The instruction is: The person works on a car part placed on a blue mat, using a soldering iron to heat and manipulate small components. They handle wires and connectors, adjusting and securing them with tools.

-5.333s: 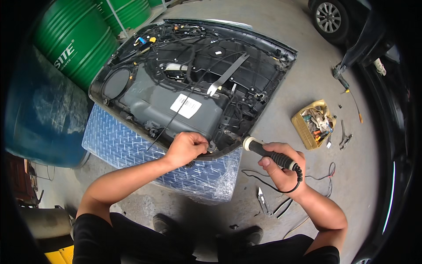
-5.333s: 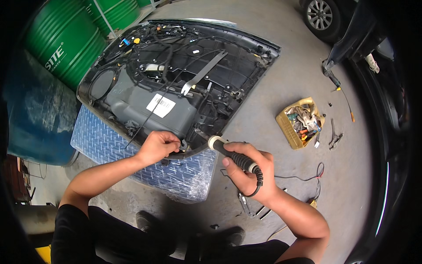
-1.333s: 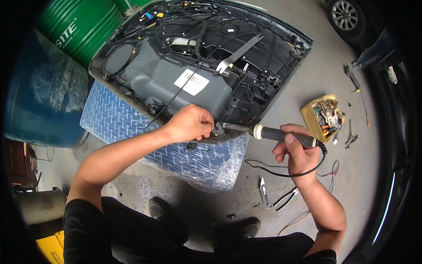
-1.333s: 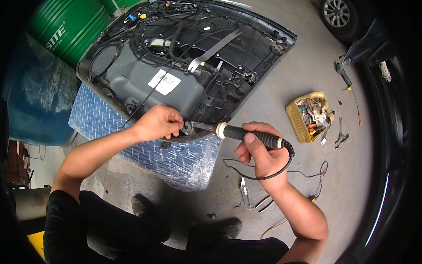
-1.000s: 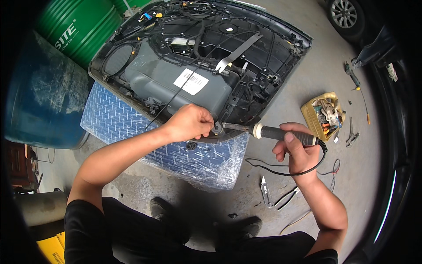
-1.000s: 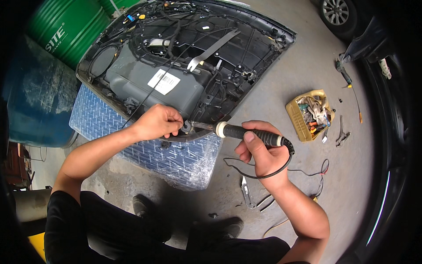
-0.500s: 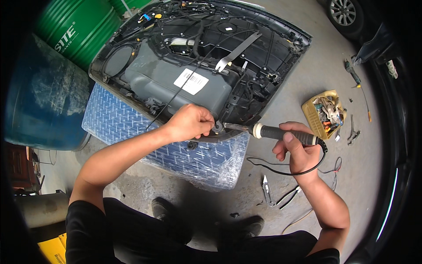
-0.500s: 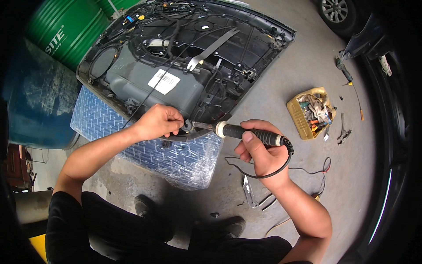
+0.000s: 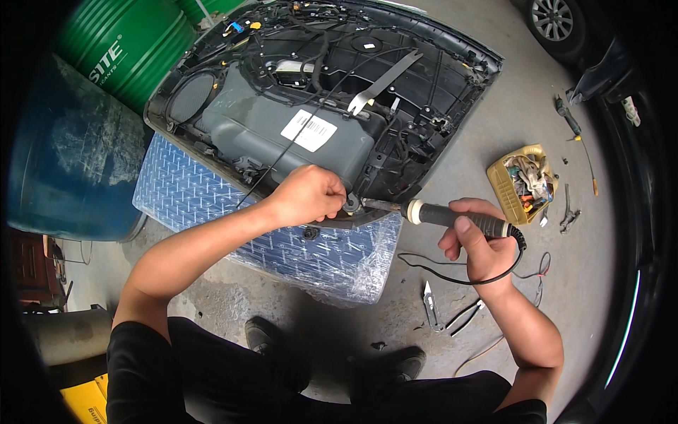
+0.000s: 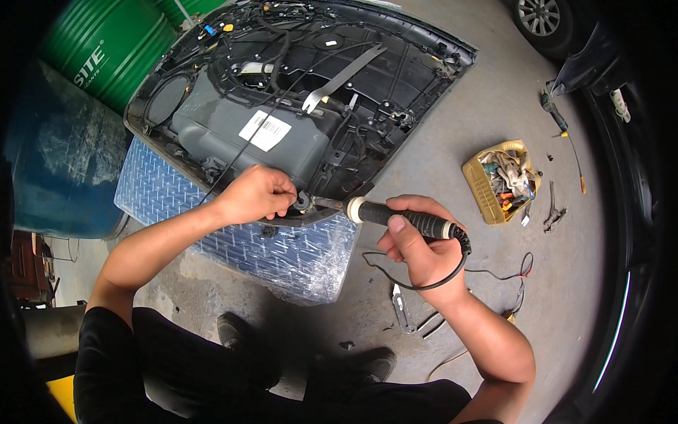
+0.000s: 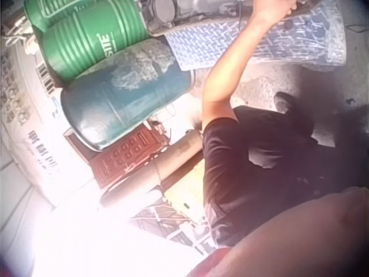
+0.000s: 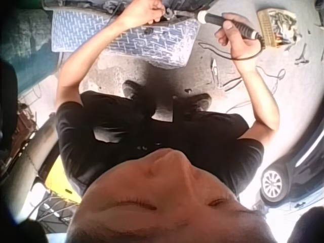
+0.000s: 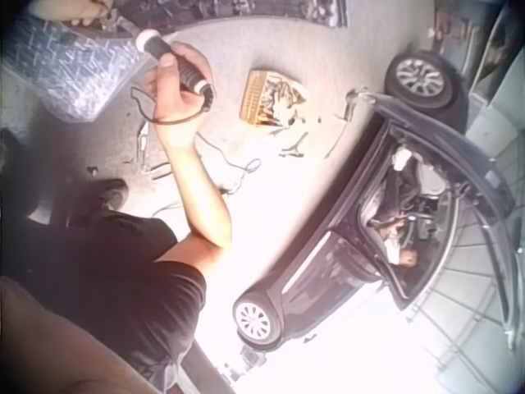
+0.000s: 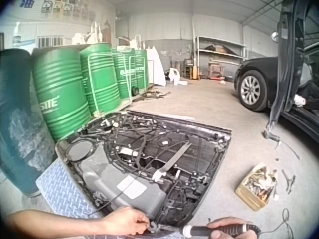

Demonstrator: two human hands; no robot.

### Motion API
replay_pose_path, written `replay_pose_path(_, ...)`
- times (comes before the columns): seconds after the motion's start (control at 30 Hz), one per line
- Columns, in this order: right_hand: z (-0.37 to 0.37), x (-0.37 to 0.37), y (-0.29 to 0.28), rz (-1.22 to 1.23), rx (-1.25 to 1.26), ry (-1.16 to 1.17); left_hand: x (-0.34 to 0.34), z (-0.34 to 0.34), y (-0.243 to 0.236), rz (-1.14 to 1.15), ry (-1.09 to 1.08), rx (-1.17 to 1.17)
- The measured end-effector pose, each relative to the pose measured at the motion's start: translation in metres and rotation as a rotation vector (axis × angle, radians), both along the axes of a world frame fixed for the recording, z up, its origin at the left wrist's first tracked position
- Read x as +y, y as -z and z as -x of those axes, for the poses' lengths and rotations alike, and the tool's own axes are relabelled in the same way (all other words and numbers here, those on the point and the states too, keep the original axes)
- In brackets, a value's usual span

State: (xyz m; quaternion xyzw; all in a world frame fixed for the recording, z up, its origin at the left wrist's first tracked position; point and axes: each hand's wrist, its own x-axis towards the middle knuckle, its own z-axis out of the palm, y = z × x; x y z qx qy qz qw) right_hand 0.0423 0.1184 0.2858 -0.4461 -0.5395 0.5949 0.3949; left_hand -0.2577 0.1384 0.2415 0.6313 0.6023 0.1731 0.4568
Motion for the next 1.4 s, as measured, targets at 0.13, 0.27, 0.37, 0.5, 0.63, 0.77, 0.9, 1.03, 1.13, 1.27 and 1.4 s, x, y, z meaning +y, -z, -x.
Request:
replay_pose_path(0.13, 0.001, -0.004, 0.001, -0.142, -0.07, -0.005, 0.001, 0.0, -0.004, 0.018, 0.015, -0.007)
replay_pose_path(0.27, 0.0, -0.003, 0.009, -0.367, -0.096, -0.028, 0.0, 0.003, -0.003, 0.043, 0.006, -0.012)
replay_pose_path(0.37, 0.0, -0.003, 0.01, -0.367, -0.1, -0.034, -0.002, 0.002, -0.003, 0.05, -0.029, -0.023)
replay_pose_path(0.5, 0.001, -0.004, 0.008, -0.344, -0.086, -0.037, -0.008, 0.004, -0.002, -0.202, -0.05, 0.043)
replay_pose_path(0.63, 0.0, -0.003, 0.009, -0.374, -0.098, -0.044, -0.019, -0.002, -0.005, -0.434, 0.085, 0.195)
replay_pose_path(0.77, -0.001, -0.003, 0.01, -0.412, -0.126, -0.044, -0.023, -0.009, -0.003, -0.409, 0.031, 0.212)
replay_pose_path(0.9, -0.002, -0.003, 0.011, -0.411, -0.113, -0.028, -0.023, -0.013, -0.003, -0.469, 0.075, 0.221)
replay_pose_path(1.03, -0.003, -0.003, 0.011, -0.422, -0.146, -0.042, -0.024, -0.009, 0.007, -0.503, 0.093, 0.205)
replay_pose_path(1.13, -0.002, -0.003, 0.01, -0.427, -0.141, -0.046, -0.023, -0.008, 0.011, -0.52, 0.096, 0.182)
replay_pose_path(1.27, -0.001, -0.003, 0.01, -0.433, -0.125, -0.053, -0.024, -0.008, 0.013, -0.569, 0.094, 0.174)
replay_pose_path(1.4, -0.001, -0.004, 0.008, -0.422, -0.12, -0.055, -0.025, -0.01, 0.008, -0.484, 0.051, 0.183)
